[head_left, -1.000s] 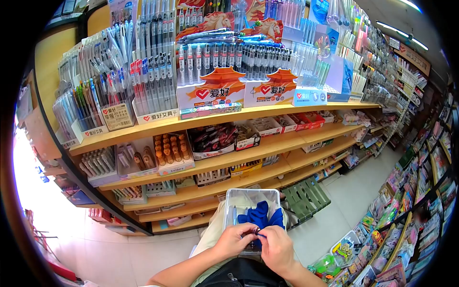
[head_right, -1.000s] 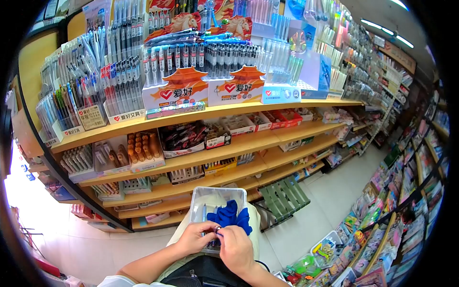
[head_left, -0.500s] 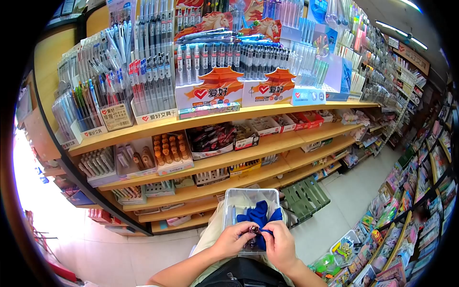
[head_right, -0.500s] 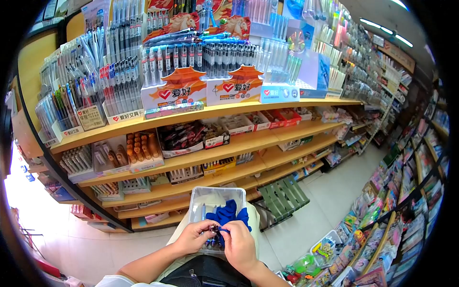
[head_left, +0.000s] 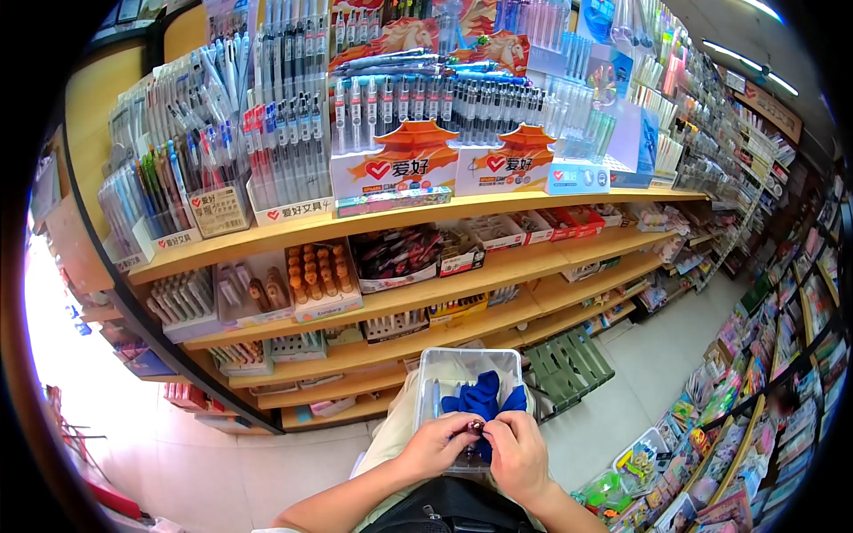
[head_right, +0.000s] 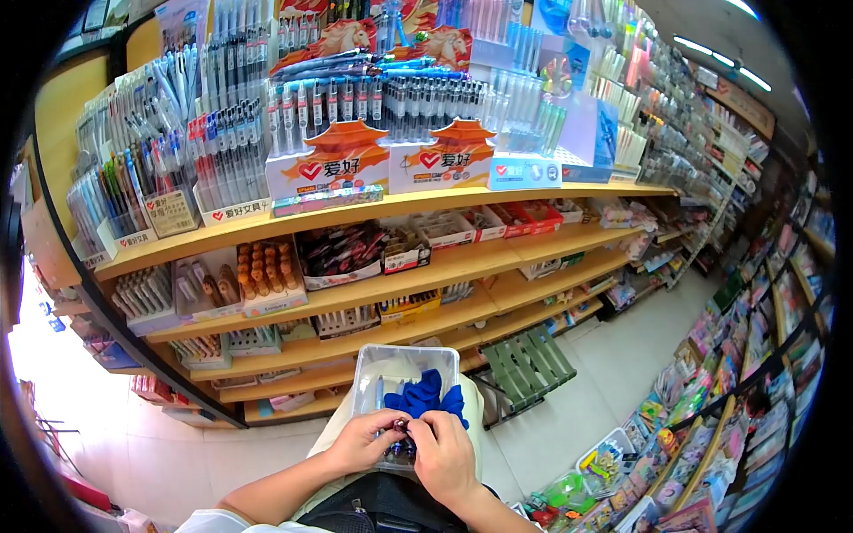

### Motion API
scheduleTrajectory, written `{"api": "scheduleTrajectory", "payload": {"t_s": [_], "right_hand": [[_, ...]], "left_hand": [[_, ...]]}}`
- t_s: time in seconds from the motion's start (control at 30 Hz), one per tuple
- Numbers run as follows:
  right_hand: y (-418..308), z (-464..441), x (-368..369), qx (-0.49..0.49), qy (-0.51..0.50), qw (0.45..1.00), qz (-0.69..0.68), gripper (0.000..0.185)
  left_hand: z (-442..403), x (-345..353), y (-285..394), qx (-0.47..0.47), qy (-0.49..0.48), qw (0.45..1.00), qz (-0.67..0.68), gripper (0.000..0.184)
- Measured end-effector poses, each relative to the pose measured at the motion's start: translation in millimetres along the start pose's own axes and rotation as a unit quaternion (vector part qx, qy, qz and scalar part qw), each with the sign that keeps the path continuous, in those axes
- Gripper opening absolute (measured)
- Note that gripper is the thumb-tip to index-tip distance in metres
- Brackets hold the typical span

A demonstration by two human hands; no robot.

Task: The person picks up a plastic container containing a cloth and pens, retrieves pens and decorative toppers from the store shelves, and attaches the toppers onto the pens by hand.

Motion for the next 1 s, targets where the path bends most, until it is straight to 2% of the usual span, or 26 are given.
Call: {"api": "scheduleTrajectory", "payload": {"t_s": [0.17,0.37,0.53,0.77,1.0], "right_hand": [[-9,-4,-1,-0.031,0.018,0.999,-0.023,0.018],[11,-1,-12,0.08,0.099,0.976,-0.177,0.01],[28,10,-9,0.128,0.09,0.971,-0.183,0.011],[17,8,6,0.068,0.006,0.987,-0.144,0.017],[9,2,2,0.027,0.017,0.997,-0.064,0.021]], "left_hand": [[0,-1,0,0.028,0.022,0.998,-0.045,0.021],[0,-1,-3,-0.033,0.006,0.999,-0.025,0.02],[-2,-1,-3,-0.034,-0.017,0.998,0.042,0.019],[-1,-3,-13,-0.069,0.003,0.995,0.069,0.017],[-1,-2,-9,-0.046,0.008,0.997,0.059,0.016]]}}
Point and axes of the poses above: each hand's wrist, its own z-axis away from the middle knuckle, its own x-axis out of the palm, y = z × x, the point moved 9 cm from there along -z, towards the middle knuckle, and after that the axes turned 12 degrees about -x, right-handed, at the moved point
